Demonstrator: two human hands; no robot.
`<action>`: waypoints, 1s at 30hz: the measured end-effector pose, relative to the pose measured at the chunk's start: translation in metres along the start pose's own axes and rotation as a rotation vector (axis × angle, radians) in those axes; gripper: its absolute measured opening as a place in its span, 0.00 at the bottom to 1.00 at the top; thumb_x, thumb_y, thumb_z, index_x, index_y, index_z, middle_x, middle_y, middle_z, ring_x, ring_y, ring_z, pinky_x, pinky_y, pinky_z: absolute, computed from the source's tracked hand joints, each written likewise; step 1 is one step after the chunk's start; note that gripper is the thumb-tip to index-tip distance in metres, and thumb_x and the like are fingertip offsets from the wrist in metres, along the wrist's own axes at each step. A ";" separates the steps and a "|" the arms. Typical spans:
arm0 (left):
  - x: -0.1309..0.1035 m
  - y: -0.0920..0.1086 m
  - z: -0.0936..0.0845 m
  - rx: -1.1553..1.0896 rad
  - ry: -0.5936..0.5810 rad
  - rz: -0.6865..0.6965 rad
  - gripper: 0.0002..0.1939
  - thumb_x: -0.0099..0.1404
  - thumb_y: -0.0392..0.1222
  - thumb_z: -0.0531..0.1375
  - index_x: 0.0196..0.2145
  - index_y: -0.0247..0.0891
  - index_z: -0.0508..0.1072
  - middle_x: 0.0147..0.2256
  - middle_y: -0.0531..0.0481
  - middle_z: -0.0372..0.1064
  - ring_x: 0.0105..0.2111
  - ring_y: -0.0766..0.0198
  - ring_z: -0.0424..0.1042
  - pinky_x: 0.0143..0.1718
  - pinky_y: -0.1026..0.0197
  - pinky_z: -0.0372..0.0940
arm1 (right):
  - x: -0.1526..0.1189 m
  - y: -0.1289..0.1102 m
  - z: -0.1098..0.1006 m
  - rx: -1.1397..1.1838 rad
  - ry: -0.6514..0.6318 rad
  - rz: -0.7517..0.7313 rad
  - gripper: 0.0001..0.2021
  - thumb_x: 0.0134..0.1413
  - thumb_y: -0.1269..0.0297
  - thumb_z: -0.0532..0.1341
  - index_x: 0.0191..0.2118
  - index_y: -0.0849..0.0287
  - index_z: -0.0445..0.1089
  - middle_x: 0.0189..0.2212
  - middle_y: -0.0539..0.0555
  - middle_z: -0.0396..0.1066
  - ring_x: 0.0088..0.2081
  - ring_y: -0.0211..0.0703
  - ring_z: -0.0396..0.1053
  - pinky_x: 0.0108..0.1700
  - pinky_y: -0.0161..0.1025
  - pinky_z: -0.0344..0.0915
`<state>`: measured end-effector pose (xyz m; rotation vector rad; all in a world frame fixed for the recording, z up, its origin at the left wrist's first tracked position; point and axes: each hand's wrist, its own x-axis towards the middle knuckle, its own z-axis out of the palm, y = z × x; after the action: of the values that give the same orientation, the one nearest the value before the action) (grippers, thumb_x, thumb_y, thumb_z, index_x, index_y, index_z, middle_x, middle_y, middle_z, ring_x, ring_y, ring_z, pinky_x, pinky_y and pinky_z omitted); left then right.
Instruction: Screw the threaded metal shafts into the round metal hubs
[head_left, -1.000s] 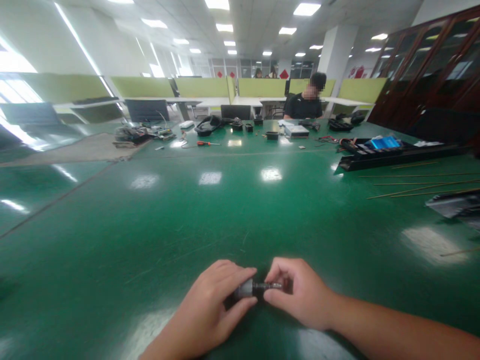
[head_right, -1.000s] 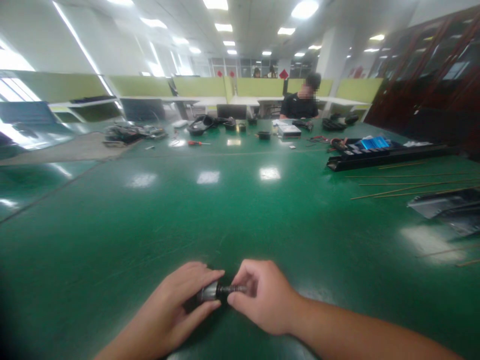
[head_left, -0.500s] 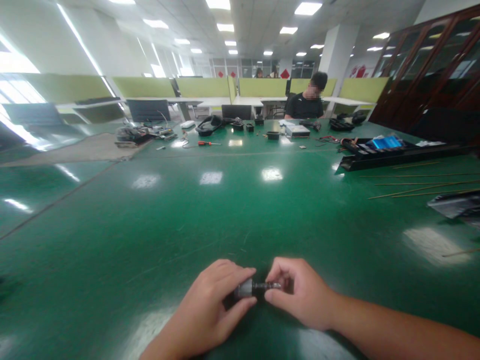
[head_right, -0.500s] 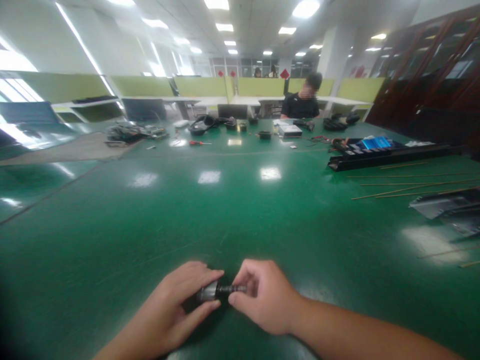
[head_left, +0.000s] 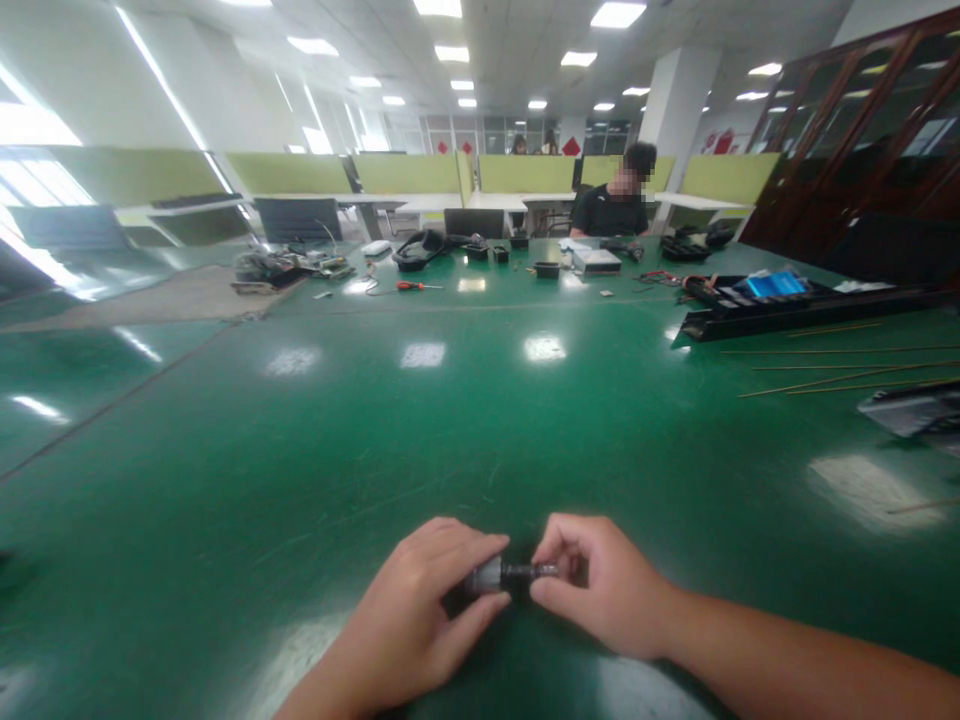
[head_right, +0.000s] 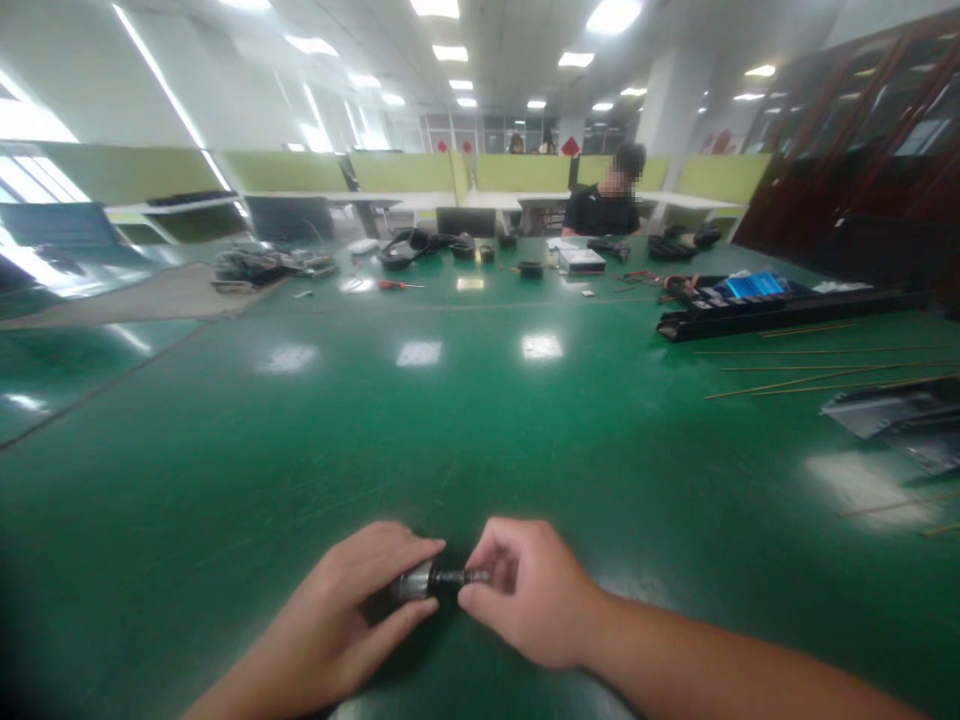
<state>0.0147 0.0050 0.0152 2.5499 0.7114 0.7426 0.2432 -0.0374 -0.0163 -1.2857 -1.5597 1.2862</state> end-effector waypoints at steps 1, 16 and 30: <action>0.000 0.000 0.000 0.002 0.000 0.000 0.17 0.68 0.37 0.60 0.54 0.42 0.70 0.42 0.47 0.77 0.40 0.58 0.75 0.43 0.53 0.69 | 0.000 0.000 0.000 -0.002 0.001 -0.001 0.04 0.49 0.69 0.66 0.32 0.60 0.71 0.21 0.46 0.67 0.23 0.36 0.62 0.28 0.33 0.57; -0.002 -0.002 0.000 0.046 0.030 0.007 0.16 0.67 0.38 0.61 0.53 0.41 0.72 0.40 0.45 0.78 0.39 0.57 0.76 0.43 0.55 0.71 | 0.000 0.000 -0.001 0.013 0.011 0.007 0.04 0.49 0.69 0.66 0.31 0.60 0.71 0.21 0.45 0.66 0.23 0.35 0.62 0.27 0.32 0.56; -0.002 -0.001 -0.002 0.053 0.034 0.007 0.16 0.67 0.38 0.60 0.52 0.41 0.72 0.40 0.45 0.78 0.39 0.57 0.76 0.43 0.54 0.71 | 0.000 0.001 -0.001 0.003 0.011 0.015 0.04 0.48 0.69 0.67 0.31 0.60 0.71 0.21 0.45 0.67 0.23 0.35 0.62 0.26 0.32 0.56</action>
<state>0.0121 0.0053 0.0155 2.5944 0.7425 0.7810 0.2445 -0.0373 -0.0171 -1.3026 -1.5429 1.2879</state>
